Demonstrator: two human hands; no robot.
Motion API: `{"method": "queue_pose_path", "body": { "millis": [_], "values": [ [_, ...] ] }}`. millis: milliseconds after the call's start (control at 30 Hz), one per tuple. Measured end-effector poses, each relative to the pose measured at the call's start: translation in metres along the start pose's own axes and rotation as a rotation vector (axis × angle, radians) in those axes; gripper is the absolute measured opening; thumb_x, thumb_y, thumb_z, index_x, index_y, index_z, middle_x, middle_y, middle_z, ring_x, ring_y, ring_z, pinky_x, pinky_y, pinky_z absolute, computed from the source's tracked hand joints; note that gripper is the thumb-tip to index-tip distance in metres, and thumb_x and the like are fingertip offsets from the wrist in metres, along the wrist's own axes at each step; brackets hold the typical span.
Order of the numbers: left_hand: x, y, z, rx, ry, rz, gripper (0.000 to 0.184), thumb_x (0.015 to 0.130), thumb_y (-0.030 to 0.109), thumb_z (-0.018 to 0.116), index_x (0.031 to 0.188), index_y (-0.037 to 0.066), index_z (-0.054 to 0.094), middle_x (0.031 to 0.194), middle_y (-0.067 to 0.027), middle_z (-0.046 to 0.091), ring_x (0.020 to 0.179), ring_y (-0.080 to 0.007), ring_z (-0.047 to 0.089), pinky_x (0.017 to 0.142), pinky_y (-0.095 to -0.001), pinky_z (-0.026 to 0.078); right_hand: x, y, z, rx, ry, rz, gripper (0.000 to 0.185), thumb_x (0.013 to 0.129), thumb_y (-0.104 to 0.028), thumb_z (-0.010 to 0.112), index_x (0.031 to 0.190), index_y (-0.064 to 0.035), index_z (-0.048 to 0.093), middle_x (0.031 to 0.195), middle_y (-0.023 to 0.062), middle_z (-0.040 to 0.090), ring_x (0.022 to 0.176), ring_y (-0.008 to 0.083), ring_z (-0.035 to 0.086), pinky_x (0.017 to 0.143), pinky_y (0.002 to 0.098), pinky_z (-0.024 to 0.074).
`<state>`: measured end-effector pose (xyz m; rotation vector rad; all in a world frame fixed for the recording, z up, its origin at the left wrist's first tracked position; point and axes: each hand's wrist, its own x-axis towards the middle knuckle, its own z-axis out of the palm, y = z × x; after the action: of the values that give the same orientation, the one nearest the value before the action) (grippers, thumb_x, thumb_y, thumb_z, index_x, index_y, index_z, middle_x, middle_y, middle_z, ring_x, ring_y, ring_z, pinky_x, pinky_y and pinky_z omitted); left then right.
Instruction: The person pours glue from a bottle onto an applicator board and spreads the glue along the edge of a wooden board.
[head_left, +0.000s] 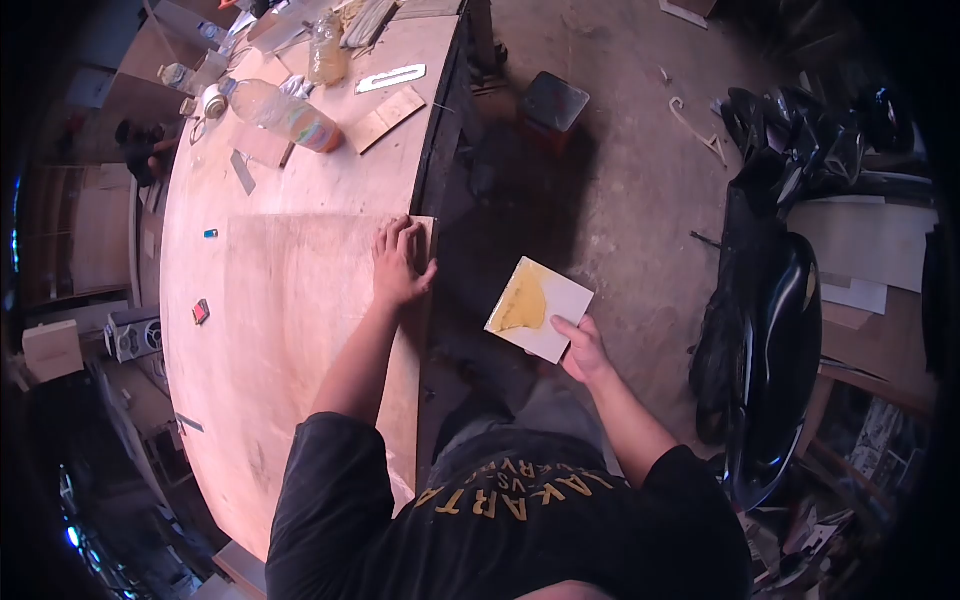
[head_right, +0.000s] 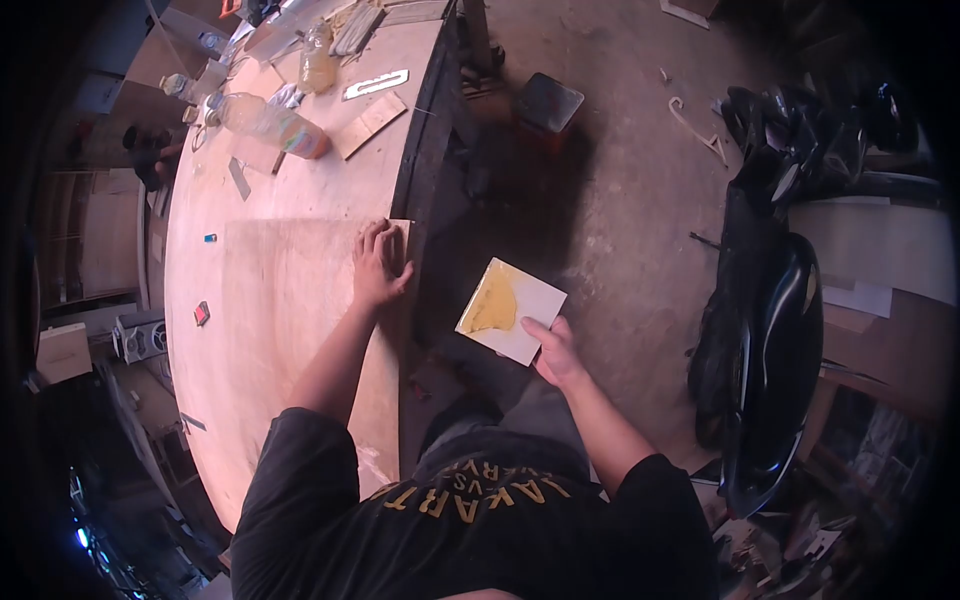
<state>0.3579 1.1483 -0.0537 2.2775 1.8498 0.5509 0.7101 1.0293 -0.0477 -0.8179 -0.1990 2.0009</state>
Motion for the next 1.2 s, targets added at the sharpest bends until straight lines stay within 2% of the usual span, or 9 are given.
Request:
{"method": "queue_pose_path", "body": {
  "millis": [267, 367, 500, 567, 667, 867, 967, 1067, 1200],
  "values": [
    [0.003, 0.003, 0.0, 0.031, 0.005, 0.006, 0.069, 0.075, 0.032, 0.078, 0.137, 0.01, 0.056, 0.148, -0.0174, 0.051, 0.144, -0.0406, 0.042, 0.124, -0.0583, 0.025, 0.055, 0.027, 0.011, -0.004, -0.02, -0.026, 0.036, 0.105, -0.013, 0.061, 0.136, 0.0047, 0.055, 0.124, 0.0175, 0.068, 0.105, 0.0325, 0.074, 0.081, 0.0527, 0.0666],
    [0.002, 0.004, -0.001, -0.015, 0.032, 0.033, 0.062, 0.082, 0.03, 0.074, 0.137, 0.009, 0.058, 0.149, -0.0179, 0.052, 0.145, -0.0412, 0.042, 0.124, -0.0579, 0.025, 0.084, 0.037, 0.014, -0.017, -0.033, -0.024, 0.037, 0.106, -0.014, 0.061, 0.136, 0.0047, 0.055, 0.123, 0.0174, 0.068, 0.105, 0.0318, 0.074, 0.08, 0.0519, 0.0669],
    [0.0, -0.003, 0.002, -0.021, 0.022, 0.019, 0.046, 0.093, 0.017, 0.062, 0.137, 0.008, 0.06, 0.15, -0.0182, 0.053, 0.144, -0.0409, 0.044, 0.123, -0.056, 0.027, 0.115, 0.049, 0.028, -0.133, -0.01, -0.029, 0.033, 0.106, -0.015, 0.059, 0.133, 0.0047, 0.057, 0.116, 0.0169, 0.07, 0.095, 0.0284, 0.075, 0.071, 0.0463, 0.067],
    [0.001, -0.002, 0.002, -0.005, 0.016, 0.019, 0.04, 0.095, 0.009, 0.057, 0.135, 0.006, 0.061, 0.149, -0.0194, 0.054, 0.141, -0.0413, 0.046, 0.122, -0.0538, 0.029, 0.127, 0.057, 0.038, -0.204, 0.002, -0.056, 0.029, 0.106, -0.015, 0.058, 0.126, 0.0059, 0.061, 0.106, 0.0154, 0.072, 0.085, 0.025, 0.076, 0.066, 0.0418, 0.0665],
    [0.002, 0.0, 0.004, 0.011, 0.038, 0.004, 0.036, 0.099, 0.006, 0.054, 0.134, 0.005, 0.062, 0.147, -0.0189, 0.057, 0.14, -0.0412, 0.048, 0.121, -0.053, 0.031, 0.138, 0.063, 0.049, -0.331, 0.015, -0.113, 0.026, 0.104, -0.015, 0.058, 0.115, 0.0081, 0.066, 0.094, 0.0137, 0.073, 0.075, 0.0217, 0.075, 0.061, 0.0388, 0.0658],
    [0.003, 0.002, 0.006, 0.032, 0.061, -0.009, 0.036, 0.101, 0.006, 0.052, 0.136, 0.009, 0.062, 0.147, -0.0165, 0.058, 0.142, -0.0393, 0.048, 0.122, -0.0566, 0.028, 0.145, 0.065, 0.063, -0.403, 0.068, -0.128, 0.027, 0.103, -0.014, 0.059, 0.108, 0.0107, 0.067, 0.089, 0.0128, 0.074, 0.071, 0.0209, 0.074, 0.057, 0.0379, 0.0648],
    [0.002, 0.001, 0.006, 0.026, 0.056, -0.023, 0.038, 0.1, 0.005, 0.051, 0.136, 0.01, 0.061, 0.148, -0.0146, 0.058, 0.143, -0.0376, 0.048, 0.123, -0.0568, 0.027, 0.145, 0.066, 0.068, -0.497, 0.117, -0.125, 0.029, 0.1, -0.016, 0.062, 0.106, 0.0122, 0.068, 0.088, 0.0182, 0.076, 0.077, 0.0258, 0.077, 0.064, 0.0421, 0.0638],
    [0.0, -0.001, 0.005, -0.017, 0.062, -0.048, 0.041, 0.099, 0.003, 0.049, 0.138, 0.01, 0.06, 0.15, -0.0123, 0.057, 0.146, -0.0356, 0.047, 0.125, -0.0573, 0.024, 0.148, 0.074, 0.076, -0.802, 0.232, -0.347, 0.03, 0.097, -0.017, 0.064, 0.102, 0.0125, 0.069, 0.09, 0.0276, 0.075, 0.086, 0.0376, 0.077, 0.076, 0.0481, 0.0606],
    [-0.003, 0.0, 0.007, 0.07, 0.122, -0.164, 0.043, 0.098, 0.002, 0.049, 0.139, 0.011, 0.06, 0.151, -0.0105, 0.057, 0.148, -0.0339, 0.045, 0.126, -0.0587, 0.019, 0.149, 0.081, 0.097, -0.939, 0.357, -0.362, 0.027, 0.097, -0.016, 0.061, 0.098, 0.0102, 0.067, 0.096, 0.0356, 0.07, 0.097, 0.0522, 0.07, 0.083, 0.0551, 0.0561]
  ]
}}
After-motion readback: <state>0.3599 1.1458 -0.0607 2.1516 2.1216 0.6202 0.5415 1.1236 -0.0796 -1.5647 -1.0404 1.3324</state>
